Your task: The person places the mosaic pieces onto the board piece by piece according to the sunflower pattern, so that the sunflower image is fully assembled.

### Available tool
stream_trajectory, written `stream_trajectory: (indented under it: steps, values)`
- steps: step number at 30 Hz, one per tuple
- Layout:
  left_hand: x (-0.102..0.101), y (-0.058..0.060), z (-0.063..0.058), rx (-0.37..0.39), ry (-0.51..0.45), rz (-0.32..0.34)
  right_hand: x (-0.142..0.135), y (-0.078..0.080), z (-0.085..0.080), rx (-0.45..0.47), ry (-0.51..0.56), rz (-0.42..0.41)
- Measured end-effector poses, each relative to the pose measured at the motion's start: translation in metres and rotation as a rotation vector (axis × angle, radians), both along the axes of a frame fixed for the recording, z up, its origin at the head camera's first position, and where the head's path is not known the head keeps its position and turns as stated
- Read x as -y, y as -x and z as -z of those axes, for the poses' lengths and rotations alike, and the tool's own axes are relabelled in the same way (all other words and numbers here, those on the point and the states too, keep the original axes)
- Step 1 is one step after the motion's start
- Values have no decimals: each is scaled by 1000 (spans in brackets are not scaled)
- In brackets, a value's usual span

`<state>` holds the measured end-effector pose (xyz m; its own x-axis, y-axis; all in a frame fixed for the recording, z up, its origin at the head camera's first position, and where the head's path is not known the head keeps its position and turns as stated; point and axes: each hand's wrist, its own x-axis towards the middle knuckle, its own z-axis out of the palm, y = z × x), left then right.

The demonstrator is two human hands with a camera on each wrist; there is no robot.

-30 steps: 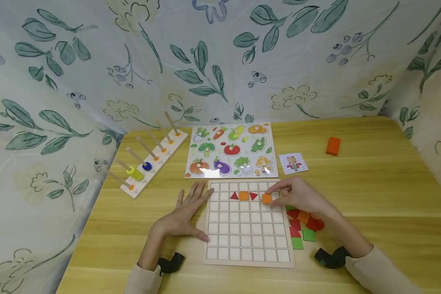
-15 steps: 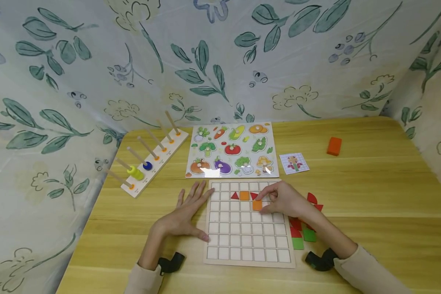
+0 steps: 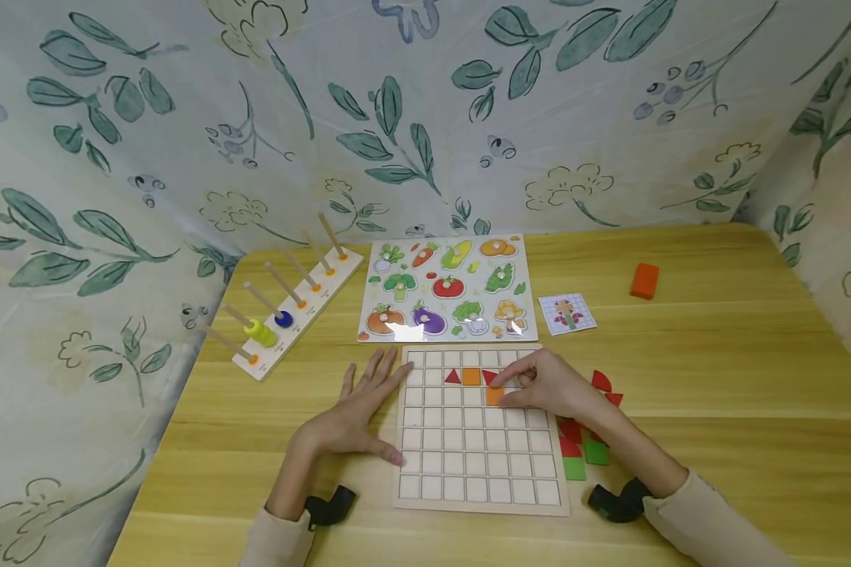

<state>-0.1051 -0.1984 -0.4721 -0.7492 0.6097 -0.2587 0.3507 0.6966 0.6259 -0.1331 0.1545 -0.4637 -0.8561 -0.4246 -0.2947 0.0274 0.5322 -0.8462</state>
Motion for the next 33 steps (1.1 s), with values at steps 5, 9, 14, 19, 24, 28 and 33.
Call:
stream_trajectory:
  steps: [5, 9, 14, 19, 24, 28, 33]
  values:
    - [0, 0, 0, 1, 0, -2, 1, 0, 1, -4, 15, -4]
    - [0, 0, -2, 2, -6, -7, 3, 0, 2, 4, 16, 3]
    - [0, -1, -3, 0, -12, -9, 4, 0, 3, 28, 16, 19]
    - [0, -1, -2, -8, -8, -4, 4, -1, 4, 28, 13, 31]
    - [0, -1, -1, -14, -8, -7, 4, -1, 5, 4, 29, 20]
    - [0, -1, -1, -12, -8, -6, -4, -1, -2, -11, 12, 29]
    - [0, -2, -1, -11, -7, -1, -30, -1, -14, -13, -30, 83]
